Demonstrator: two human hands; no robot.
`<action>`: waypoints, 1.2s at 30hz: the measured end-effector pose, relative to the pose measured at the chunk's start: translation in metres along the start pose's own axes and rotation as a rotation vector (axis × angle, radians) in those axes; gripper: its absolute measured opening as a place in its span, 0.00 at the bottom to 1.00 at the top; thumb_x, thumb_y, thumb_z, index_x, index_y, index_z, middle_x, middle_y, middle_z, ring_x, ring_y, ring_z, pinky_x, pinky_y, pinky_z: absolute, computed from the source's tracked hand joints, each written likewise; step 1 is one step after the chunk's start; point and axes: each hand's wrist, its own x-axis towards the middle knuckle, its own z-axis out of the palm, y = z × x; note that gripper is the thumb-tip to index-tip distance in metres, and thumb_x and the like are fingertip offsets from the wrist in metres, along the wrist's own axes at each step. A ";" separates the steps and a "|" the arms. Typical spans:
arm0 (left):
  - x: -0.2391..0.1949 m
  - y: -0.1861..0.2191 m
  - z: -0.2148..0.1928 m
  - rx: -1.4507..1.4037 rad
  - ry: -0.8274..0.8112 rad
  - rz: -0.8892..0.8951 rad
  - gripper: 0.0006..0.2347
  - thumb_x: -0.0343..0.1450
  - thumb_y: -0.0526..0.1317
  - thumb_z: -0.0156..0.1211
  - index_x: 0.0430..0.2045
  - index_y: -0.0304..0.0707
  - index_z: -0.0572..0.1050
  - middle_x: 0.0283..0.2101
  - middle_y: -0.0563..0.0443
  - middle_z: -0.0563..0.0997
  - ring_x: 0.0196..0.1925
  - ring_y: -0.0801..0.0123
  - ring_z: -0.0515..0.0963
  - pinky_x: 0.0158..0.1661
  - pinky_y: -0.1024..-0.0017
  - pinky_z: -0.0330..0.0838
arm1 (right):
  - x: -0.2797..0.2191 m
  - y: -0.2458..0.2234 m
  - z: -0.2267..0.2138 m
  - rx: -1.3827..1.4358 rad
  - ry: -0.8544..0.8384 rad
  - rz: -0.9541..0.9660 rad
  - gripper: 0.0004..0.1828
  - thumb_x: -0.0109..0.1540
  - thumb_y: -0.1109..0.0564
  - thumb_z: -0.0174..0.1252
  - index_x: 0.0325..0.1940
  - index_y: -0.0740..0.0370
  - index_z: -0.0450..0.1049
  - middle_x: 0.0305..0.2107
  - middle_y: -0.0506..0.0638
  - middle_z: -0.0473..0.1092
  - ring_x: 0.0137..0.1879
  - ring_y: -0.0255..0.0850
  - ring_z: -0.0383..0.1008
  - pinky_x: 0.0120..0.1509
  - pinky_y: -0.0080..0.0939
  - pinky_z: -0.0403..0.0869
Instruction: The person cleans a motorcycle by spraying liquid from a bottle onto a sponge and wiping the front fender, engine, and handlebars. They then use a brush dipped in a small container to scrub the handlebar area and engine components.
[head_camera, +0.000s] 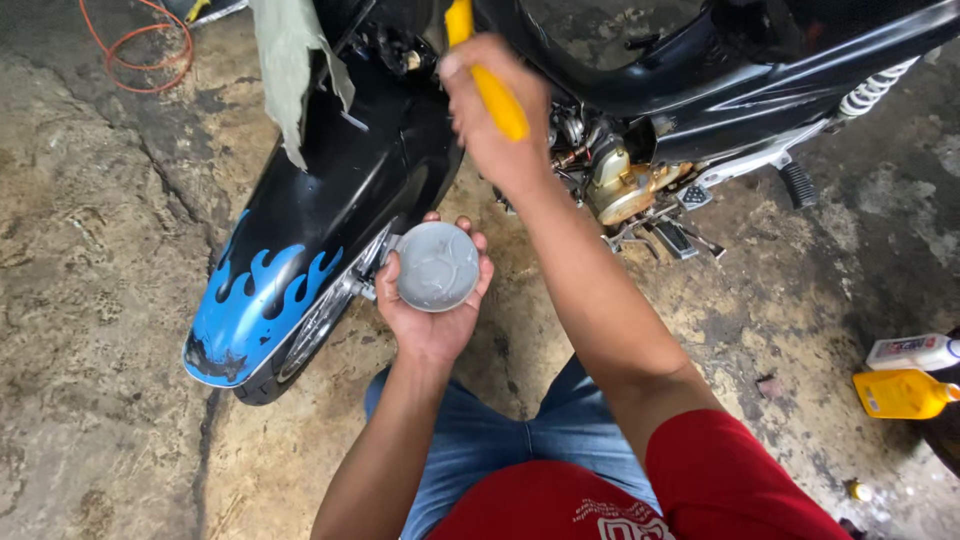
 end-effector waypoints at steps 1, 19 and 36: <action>0.001 0.001 0.004 0.007 0.002 0.005 0.26 0.67 0.53 0.65 0.57 0.43 0.71 0.57 0.40 0.74 0.59 0.48 0.75 0.56 0.55 0.74 | -0.001 -0.005 -0.002 -0.211 -0.038 -0.115 0.07 0.72 0.53 0.59 0.44 0.58 0.73 0.29 0.43 0.70 0.34 0.29 0.72 0.41 0.31 0.73; 0.008 0.039 0.044 0.091 0.090 0.084 0.26 0.65 0.53 0.65 0.56 0.42 0.72 0.56 0.40 0.76 0.58 0.49 0.76 0.56 0.54 0.73 | -0.033 -0.025 0.021 -0.299 -0.009 -0.087 0.04 0.69 0.59 0.51 0.45 0.58 0.71 0.31 0.52 0.73 0.37 0.46 0.80 0.47 0.44 0.77; 0.034 0.020 0.042 0.092 0.173 0.058 0.24 0.65 0.52 0.64 0.53 0.39 0.73 0.56 0.41 0.76 0.60 0.52 0.76 0.55 0.54 0.73 | -0.046 0.076 -0.027 -0.184 -0.177 -0.176 0.04 0.67 0.61 0.58 0.45 0.64 0.76 0.42 0.52 0.75 0.49 0.42 0.77 0.54 0.42 0.76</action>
